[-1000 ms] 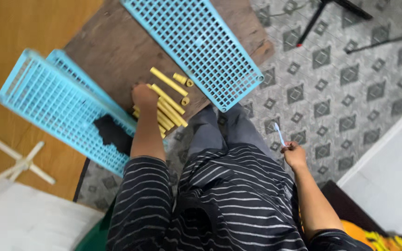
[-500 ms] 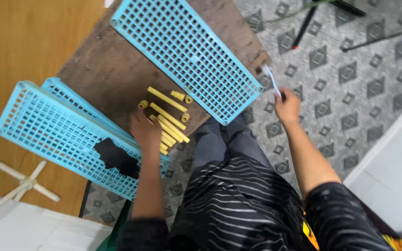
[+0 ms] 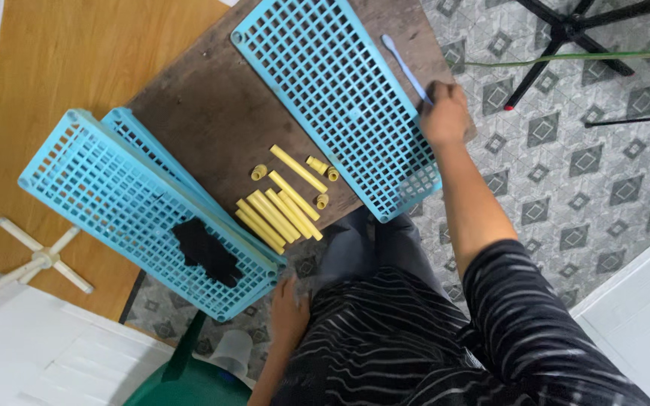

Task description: The person assembles a blue plastic grid tray by inserting yellow cylindrical connectors into its corners and then attaching longer yellow rods to form legs. The person handles the parts one at a time, fitting them into the grid holes.

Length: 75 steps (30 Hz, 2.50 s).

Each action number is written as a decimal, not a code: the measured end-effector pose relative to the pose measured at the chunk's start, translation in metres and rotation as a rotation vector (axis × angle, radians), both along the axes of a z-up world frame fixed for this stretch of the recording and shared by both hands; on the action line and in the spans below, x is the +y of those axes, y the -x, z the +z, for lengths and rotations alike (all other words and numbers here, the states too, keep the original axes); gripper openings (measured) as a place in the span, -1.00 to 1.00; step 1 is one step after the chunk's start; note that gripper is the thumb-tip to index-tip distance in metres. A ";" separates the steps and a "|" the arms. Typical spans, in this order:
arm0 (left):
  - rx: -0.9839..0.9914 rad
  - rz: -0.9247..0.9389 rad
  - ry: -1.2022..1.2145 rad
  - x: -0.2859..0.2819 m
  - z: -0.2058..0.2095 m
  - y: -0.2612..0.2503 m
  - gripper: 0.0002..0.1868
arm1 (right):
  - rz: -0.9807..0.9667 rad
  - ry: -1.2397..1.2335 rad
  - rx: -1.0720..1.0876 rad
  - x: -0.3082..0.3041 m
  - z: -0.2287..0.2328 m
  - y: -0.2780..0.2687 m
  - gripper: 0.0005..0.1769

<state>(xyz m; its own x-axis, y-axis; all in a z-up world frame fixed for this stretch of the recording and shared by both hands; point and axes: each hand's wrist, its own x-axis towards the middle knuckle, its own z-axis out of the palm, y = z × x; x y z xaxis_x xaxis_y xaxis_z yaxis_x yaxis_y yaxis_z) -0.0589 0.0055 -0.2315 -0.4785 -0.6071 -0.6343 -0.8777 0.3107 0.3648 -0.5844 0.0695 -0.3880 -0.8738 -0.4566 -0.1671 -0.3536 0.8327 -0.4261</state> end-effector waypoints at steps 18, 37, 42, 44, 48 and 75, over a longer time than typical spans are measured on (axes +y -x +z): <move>0.245 -0.151 -0.186 -0.049 -0.094 0.105 -0.46 | -0.092 -0.748 -0.704 0.281 0.066 -0.232 -0.35; 1.262 0.679 -1.005 -0.066 0.131 -0.018 -0.07 | 0.528 -0.816 -0.528 0.203 0.099 -0.190 -0.21; 0.589 0.507 -0.588 -0.054 0.039 -0.039 -0.21 | 0.122 -0.449 -0.639 0.296 0.070 -0.226 -0.04; 0.415 0.128 -0.301 -0.012 -0.028 -0.016 -0.23 | 0.067 -0.260 -0.665 0.286 0.075 -0.252 -0.03; 0.125 -0.534 -0.212 0.069 -0.105 0.013 -0.44 | 0.115 -0.305 -0.614 0.248 0.127 -0.291 -0.07; 0.046 -0.716 0.100 0.049 -0.021 0.018 -0.32 | 0.314 -0.118 -0.419 0.256 0.187 -0.319 -0.47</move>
